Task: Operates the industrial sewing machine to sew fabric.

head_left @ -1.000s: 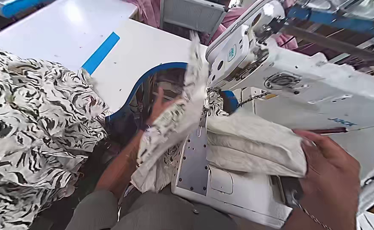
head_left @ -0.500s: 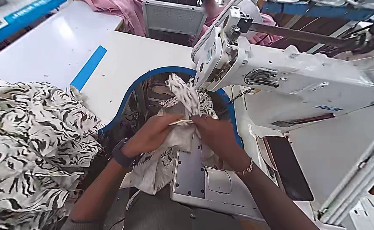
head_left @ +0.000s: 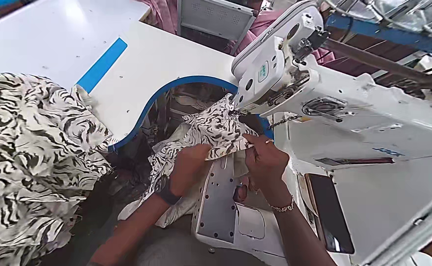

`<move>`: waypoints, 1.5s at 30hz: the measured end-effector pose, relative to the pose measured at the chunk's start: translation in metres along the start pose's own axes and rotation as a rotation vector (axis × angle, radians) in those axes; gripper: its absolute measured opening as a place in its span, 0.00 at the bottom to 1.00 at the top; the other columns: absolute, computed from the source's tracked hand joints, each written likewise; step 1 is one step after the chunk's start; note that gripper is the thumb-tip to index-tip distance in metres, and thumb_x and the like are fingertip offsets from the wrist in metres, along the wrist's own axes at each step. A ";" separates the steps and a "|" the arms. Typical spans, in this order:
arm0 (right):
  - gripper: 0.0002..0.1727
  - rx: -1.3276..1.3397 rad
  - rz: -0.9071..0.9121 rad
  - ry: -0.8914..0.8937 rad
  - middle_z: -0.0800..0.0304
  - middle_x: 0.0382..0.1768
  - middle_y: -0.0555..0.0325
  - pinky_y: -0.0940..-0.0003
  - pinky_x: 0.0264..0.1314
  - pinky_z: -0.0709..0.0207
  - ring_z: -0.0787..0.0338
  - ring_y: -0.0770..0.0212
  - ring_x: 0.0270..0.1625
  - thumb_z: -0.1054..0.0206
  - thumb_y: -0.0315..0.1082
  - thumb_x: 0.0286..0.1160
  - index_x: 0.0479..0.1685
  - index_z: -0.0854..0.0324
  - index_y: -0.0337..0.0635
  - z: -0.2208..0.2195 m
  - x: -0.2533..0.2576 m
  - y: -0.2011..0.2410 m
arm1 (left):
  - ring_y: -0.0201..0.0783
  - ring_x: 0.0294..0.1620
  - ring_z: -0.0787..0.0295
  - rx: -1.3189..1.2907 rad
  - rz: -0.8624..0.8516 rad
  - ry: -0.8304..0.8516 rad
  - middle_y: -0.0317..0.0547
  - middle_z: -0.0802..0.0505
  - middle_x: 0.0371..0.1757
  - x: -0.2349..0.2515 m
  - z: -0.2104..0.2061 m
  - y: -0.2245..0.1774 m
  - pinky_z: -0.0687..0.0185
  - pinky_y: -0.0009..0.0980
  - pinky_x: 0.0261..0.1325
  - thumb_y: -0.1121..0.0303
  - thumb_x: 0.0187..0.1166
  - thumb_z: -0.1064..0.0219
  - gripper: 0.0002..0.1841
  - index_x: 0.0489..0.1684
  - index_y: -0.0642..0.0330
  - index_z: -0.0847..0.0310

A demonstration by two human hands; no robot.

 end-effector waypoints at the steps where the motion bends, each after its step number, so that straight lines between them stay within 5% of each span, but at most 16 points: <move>1: 0.14 -0.015 -0.023 -0.014 0.11 0.21 0.43 0.61 0.18 0.28 0.14 0.50 0.19 0.41 0.25 0.70 0.39 0.06 0.34 0.002 0.000 -0.008 | 0.57 0.38 0.04 0.059 0.049 -0.058 0.58 0.04 0.39 -0.012 -0.005 0.006 0.11 0.56 0.39 0.80 0.65 0.29 0.12 0.46 0.69 0.10; 5: 0.11 0.013 -0.124 0.116 0.09 0.27 0.40 0.53 0.21 0.22 0.09 0.44 0.24 0.37 0.27 0.70 0.37 0.08 0.32 -0.006 -0.016 -0.022 | 0.56 0.31 0.06 -0.080 0.196 0.240 0.59 0.07 0.29 -0.062 0.034 0.003 0.14 0.57 0.38 0.79 0.67 0.29 0.04 0.33 0.70 0.10; 8: 0.09 0.074 -0.136 0.337 0.09 0.28 0.37 0.44 0.20 0.22 0.09 0.38 0.24 0.34 0.22 0.64 0.37 0.09 0.32 -0.015 -0.024 -0.012 | 0.46 0.19 0.14 -0.253 -0.117 0.579 0.48 0.15 0.17 -0.045 0.076 -0.057 0.22 0.44 0.22 0.66 0.73 0.29 0.12 0.22 0.62 0.15; 11: 0.11 0.089 -0.132 0.392 0.10 0.29 0.36 0.43 0.20 0.22 0.09 0.35 0.24 0.34 0.21 0.64 0.42 0.09 0.31 -0.017 -0.017 0.001 | 0.59 0.44 0.06 -0.105 -0.033 0.426 0.61 0.06 0.40 0.017 0.042 -0.058 0.13 0.57 0.48 0.69 0.77 0.30 0.09 0.43 0.67 0.08; 14: 0.34 0.124 -0.629 0.705 0.11 0.52 0.27 0.27 0.57 0.24 0.11 0.26 0.54 0.28 0.41 0.78 0.80 0.29 0.31 0.025 0.000 -0.040 | 0.63 0.65 0.14 -0.163 0.221 0.167 0.71 0.13 0.64 0.031 -0.019 -0.037 0.20 0.56 0.68 0.71 0.82 0.35 0.17 0.62 0.74 0.18; 16: 0.27 0.167 -0.792 0.801 0.10 0.48 0.30 0.30 0.59 0.25 0.11 0.33 0.53 0.25 0.41 0.76 0.67 0.19 0.30 0.046 0.002 -0.089 | 0.59 0.58 0.09 -0.197 0.305 0.114 0.68 0.12 0.65 0.029 -0.031 -0.036 0.14 0.54 0.61 0.67 0.85 0.39 0.23 0.74 0.74 0.27; 18: 0.11 0.286 -0.781 0.848 0.11 0.31 0.50 0.53 0.44 0.20 0.12 0.58 0.36 0.30 0.37 0.79 0.40 0.12 0.36 0.051 -0.016 -0.104 | 0.60 0.52 0.07 -0.245 0.394 0.217 0.67 0.09 0.58 0.028 -0.036 -0.033 0.16 0.59 0.59 0.61 0.90 0.46 0.30 0.89 0.68 0.42; 21: 0.12 0.311 -0.753 0.766 0.11 0.32 0.50 0.50 0.48 0.20 0.11 0.57 0.39 0.34 0.37 0.83 0.40 0.12 0.36 0.027 -0.007 -0.087 | 0.61 0.56 0.09 -0.256 0.351 0.209 0.63 0.08 0.59 0.063 -0.035 -0.012 0.21 0.62 0.63 0.60 0.88 0.40 0.33 0.92 0.59 0.42; 24: 0.18 0.006 -0.833 0.645 0.12 0.45 0.24 0.26 0.61 0.30 0.13 0.27 0.55 0.37 0.35 0.86 0.50 0.15 0.22 0.033 -0.006 -0.100 | 0.59 0.64 0.12 -0.245 0.257 0.184 0.62 0.19 0.77 0.065 -0.027 -0.002 0.18 0.59 0.63 0.57 0.75 0.23 0.39 0.85 0.63 0.33; 27: 0.17 0.098 -0.689 0.487 0.13 0.34 0.34 0.37 0.48 0.24 0.12 0.39 0.41 0.38 0.36 0.84 0.45 0.15 0.25 0.037 -0.006 -0.087 | 0.61 0.69 0.16 -0.076 0.027 0.178 0.69 0.25 0.80 0.054 -0.027 -0.002 0.17 0.53 0.66 0.49 0.79 0.30 0.27 0.65 0.64 0.15; 30: 0.15 0.337 -0.527 0.426 0.09 0.29 0.50 0.53 0.40 0.19 0.11 0.57 0.33 0.33 0.39 0.78 0.43 0.09 0.36 0.015 -0.013 -0.037 | 0.65 0.84 0.30 0.034 -0.051 0.201 0.66 0.26 0.84 0.046 -0.026 -0.009 0.32 0.60 0.79 0.67 0.86 0.40 0.18 0.68 0.63 0.16; 32: 0.14 0.424 -0.429 0.369 0.04 0.37 0.50 0.57 0.44 0.17 0.07 0.58 0.39 0.31 0.38 0.74 0.44 0.06 0.37 0.003 -0.018 -0.025 | 0.60 0.86 0.31 0.009 0.007 0.204 0.59 0.24 0.84 0.044 -0.029 -0.011 0.36 0.63 0.81 0.76 0.83 0.43 0.21 0.74 0.64 0.20; 35: 0.14 0.535 -0.378 0.376 0.04 0.59 0.52 0.61 0.59 0.14 0.04 0.62 0.55 0.32 0.35 0.76 0.51 0.06 0.38 -0.002 -0.025 -0.031 | 0.58 0.89 0.34 0.053 -0.036 0.186 0.55 0.23 0.84 0.045 -0.032 -0.006 0.41 0.66 0.84 0.70 0.88 0.46 0.21 0.76 0.66 0.23; 39: 0.14 0.608 -0.400 0.427 0.06 0.60 0.51 0.61 0.54 0.18 0.07 0.64 0.50 0.34 0.34 0.69 0.44 0.07 0.36 -0.004 -0.027 -0.032 | 0.63 0.88 0.35 0.005 -0.033 0.187 0.60 0.21 0.81 0.052 -0.027 -0.013 0.36 0.63 0.81 0.73 0.85 0.42 0.14 0.61 0.69 0.16; 41: 0.09 0.641 -0.381 0.533 0.15 0.74 0.49 0.59 0.56 0.19 0.09 0.61 0.59 0.36 0.33 0.66 0.28 0.15 0.36 -0.002 -0.027 -0.031 | 0.62 0.86 0.32 -0.025 0.002 0.122 0.61 0.20 0.80 0.048 -0.035 -0.019 0.30 0.60 0.78 0.77 0.82 0.43 0.15 0.60 0.72 0.16; 45: 0.09 0.720 -0.309 0.679 0.30 0.83 0.38 0.61 0.53 0.21 0.13 0.57 0.61 0.37 0.32 0.60 0.22 0.19 0.34 0.003 -0.023 -0.028 | 0.59 0.84 0.28 -0.017 -0.011 0.137 0.61 0.21 0.81 0.046 -0.036 -0.015 0.28 0.52 0.80 0.73 0.86 0.46 0.16 0.64 0.71 0.18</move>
Point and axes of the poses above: each hand's wrist, its own x-axis towards the middle knuckle, its own z-axis out of the back of the hand, y = z × x, the point moved 1 cm from there along x, towards the middle knuckle
